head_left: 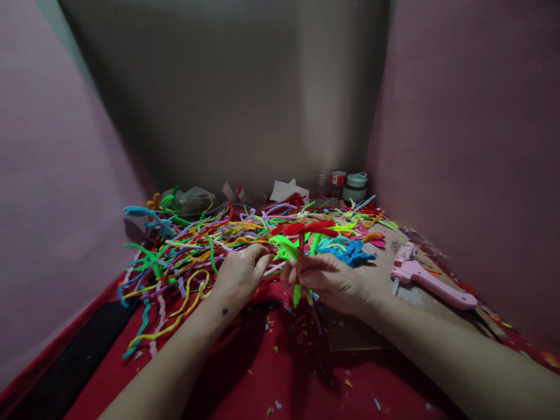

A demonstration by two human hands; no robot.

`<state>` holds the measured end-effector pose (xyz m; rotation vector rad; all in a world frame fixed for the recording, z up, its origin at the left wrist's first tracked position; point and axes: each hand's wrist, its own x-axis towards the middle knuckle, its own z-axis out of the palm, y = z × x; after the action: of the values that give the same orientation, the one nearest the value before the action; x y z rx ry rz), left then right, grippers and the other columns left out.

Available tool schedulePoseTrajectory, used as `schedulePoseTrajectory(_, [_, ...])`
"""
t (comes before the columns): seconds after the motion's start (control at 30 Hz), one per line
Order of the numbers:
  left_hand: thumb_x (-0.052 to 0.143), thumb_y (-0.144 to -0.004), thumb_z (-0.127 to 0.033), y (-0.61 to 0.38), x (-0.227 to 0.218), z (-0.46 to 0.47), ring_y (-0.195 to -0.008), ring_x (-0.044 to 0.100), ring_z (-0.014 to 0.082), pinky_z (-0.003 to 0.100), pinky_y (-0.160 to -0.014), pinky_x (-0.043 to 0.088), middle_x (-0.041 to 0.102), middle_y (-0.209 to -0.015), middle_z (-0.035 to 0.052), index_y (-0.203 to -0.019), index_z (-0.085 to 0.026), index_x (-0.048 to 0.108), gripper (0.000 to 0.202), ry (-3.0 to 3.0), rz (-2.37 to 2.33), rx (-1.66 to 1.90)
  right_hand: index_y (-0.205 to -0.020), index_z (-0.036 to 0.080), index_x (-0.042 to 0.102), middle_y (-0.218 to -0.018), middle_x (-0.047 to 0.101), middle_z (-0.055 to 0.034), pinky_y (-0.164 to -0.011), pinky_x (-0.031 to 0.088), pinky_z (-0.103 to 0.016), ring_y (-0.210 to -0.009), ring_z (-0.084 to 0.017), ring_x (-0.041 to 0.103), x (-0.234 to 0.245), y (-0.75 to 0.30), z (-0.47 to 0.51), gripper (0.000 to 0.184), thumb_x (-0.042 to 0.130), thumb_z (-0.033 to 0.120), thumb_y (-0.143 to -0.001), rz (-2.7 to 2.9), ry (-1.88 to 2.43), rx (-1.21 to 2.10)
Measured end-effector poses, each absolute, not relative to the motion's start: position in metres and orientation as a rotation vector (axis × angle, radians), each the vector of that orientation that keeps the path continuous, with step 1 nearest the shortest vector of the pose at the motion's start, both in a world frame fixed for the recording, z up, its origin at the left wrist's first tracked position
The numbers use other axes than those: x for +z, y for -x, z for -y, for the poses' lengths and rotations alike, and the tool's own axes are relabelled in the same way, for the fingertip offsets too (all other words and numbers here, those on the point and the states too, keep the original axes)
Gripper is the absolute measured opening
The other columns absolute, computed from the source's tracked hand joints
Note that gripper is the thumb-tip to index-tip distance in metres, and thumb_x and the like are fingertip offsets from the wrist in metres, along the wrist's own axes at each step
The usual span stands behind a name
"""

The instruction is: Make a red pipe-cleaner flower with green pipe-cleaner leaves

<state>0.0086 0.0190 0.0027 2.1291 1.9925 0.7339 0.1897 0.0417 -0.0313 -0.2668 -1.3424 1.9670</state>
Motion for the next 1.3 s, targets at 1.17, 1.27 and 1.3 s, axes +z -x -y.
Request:
schedulePoseTrajectory(1.17, [0.045,-0.085,-0.03,-0.044,-0.015,0.006,-0.052,0.036,0.0076,0.019,-0.05,0.031,0.042,-0.056,-0.0046,-0.07,-0.017,0.055,0.022,-2.009,-1.623,1.161,-0.077,0.021,0.071,-0.078,0.064,-0.0007,-0.08,0.042,-0.03,-0.08,-0.015,0.056,-0.032,-0.179,-0.033,0.011,0.068,0.028,-0.07,1.282,0.544,1.445])
schedulePoseTrajectory(1.27, [0.051,-0.081,-0.034,-0.048,-0.01,0.008,-0.05,0.03,0.0069,0.019,-0.046,0.026,0.037,-0.055,-0.0052,-0.068,-0.016,0.054,0.022,-1.709,-1.52,1.202,-0.078,0.021,0.071,-0.079,0.065,-0.0006,-0.081,0.043,-0.031,-0.078,-0.015,0.057,-0.033,-0.179,-0.035,0.01,0.066,0.028,-0.072,1.328,0.502,1.413])
schedulePoseTrajectory(1.3, [0.053,-0.08,-0.034,-0.049,-0.009,0.009,-0.049,0.029,0.0065,0.019,-0.044,0.024,0.036,-0.054,-0.0056,-0.067,-0.015,0.053,0.023,-1.616,-1.475,1.21,-0.078,0.021,0.07,-0.079,0.065,-0.0007,-0.081,0.043,-0.031,-0.078,-0.015,0.057,-0.033,-0.18,-0.035,0.01,0.065,0.028,-0.073,1.339,0.498,1.41])
